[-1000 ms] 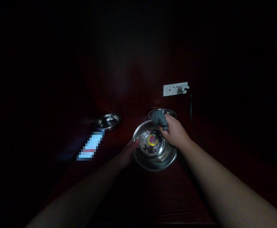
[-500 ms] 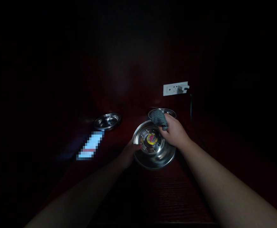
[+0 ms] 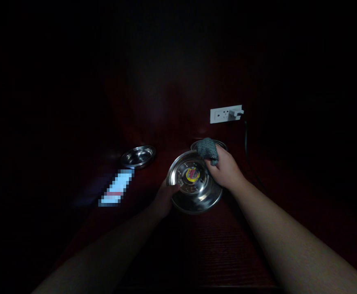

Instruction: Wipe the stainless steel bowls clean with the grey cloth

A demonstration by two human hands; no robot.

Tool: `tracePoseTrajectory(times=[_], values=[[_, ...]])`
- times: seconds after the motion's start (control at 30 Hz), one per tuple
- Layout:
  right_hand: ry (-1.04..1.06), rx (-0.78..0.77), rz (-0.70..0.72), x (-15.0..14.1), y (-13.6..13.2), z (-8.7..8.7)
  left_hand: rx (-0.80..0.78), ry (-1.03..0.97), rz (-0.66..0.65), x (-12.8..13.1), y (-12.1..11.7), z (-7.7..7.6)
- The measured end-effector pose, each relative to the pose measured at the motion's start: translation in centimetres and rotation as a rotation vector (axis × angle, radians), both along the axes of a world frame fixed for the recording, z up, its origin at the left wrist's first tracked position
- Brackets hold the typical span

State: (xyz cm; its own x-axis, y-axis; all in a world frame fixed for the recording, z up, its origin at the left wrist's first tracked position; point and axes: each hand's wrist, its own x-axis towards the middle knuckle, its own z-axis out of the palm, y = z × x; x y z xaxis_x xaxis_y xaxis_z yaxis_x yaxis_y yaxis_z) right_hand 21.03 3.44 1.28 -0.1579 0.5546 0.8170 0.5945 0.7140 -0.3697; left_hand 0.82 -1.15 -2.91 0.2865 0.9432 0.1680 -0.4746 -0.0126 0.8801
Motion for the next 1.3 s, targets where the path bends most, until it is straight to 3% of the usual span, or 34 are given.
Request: tracePoseTrajectory(times=[0.33, 1.3], values=[[0.081, -0.032, -0.041, -0.16, -0.06, -0.32, 0.065, -0.025, 0.011, -0.02, 0.03, -0.08], [0.077, -0.072, -0.103, -0.24, 0.12, -0.85, 0.046, 0.009, 0.03, -0.08, 0.17, -0.12]])
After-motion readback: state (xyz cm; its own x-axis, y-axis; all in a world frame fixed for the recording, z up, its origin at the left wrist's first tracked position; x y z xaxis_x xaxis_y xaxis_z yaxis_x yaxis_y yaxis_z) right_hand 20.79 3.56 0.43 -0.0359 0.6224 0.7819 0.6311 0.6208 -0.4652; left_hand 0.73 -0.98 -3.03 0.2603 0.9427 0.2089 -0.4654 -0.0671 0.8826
